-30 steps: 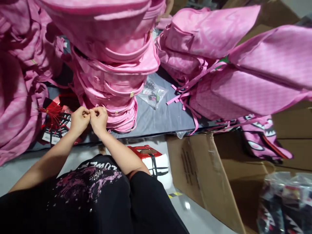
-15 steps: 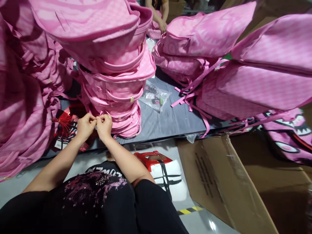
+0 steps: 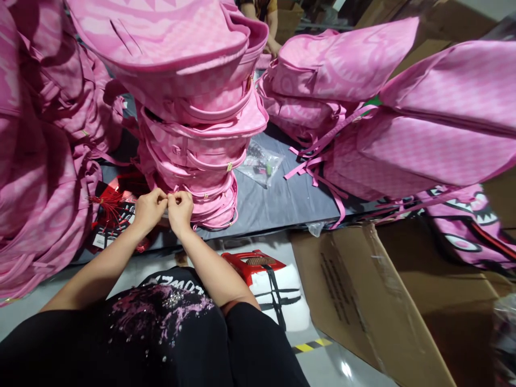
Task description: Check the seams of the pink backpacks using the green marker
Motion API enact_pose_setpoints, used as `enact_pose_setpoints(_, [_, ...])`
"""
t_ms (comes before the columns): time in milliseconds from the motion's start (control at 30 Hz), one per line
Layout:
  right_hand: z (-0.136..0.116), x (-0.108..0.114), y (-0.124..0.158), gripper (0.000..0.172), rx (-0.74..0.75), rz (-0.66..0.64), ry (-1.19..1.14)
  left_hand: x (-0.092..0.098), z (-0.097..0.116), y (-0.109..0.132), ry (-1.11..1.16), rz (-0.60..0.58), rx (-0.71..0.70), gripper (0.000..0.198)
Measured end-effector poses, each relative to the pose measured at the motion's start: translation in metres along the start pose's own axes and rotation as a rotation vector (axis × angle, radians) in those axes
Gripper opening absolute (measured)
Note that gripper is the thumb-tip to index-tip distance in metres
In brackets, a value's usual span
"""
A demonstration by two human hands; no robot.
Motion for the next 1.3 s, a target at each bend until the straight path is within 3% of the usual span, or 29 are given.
enact_pose_setpoints(167, [0.001, 0.002, 0.002, 0.015, 0.018, 0.018, -0.001, -0.002, 0.0, 0.001, 0.055, -0.061, -0.049, 0.018])
enact_pose_setpoints(533, [0.022, 0.001, 0.003, 0.019, 0.022, 0.027, -0.005, -0.004, -0.001, 0.007, 0.059, -0.03, -0.009, 0.013])
enact_pose_setpoints(933, [0.033, -0.002, 0.005, 0.029, 0.067, 0.055, 0.067, -0.008, -0.003, 0.01, 0.184, -0.09, -0.029, 0.02])
enact_pose_setpoints(1100, [0.031, 0.012, 0.004, 0.033, 0.111, -0.004, 0.118, -0.012, 0.0, 0.022, 0.255, -0.016, -0.011, 0.017])
enact_pose_setpoints(1200, [0.02, 0.025, 0.006, 0.031, 0.198, -0.045, 0.18, -0.004, -0.031, 0.027, 0.296, 0.117, 0.074, 0.021])
enact_pose_setpoints(1300, [0.004, 0.023, 0.019, 0.035, 0.481, -0.068, 0.335, 0.018, -0.099, 0.036, 0.252, 0.37, 0.352, 0.02])
Point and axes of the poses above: each hand's wrist, its own y-axis away from the middle knuckle, its own x-axis out of the back of the hand, z = x × y, the point moved 3 cm from there along -y, towards the middle knuckle, and after that the axes turned 6 degrees about z, right-handed, at the moved point
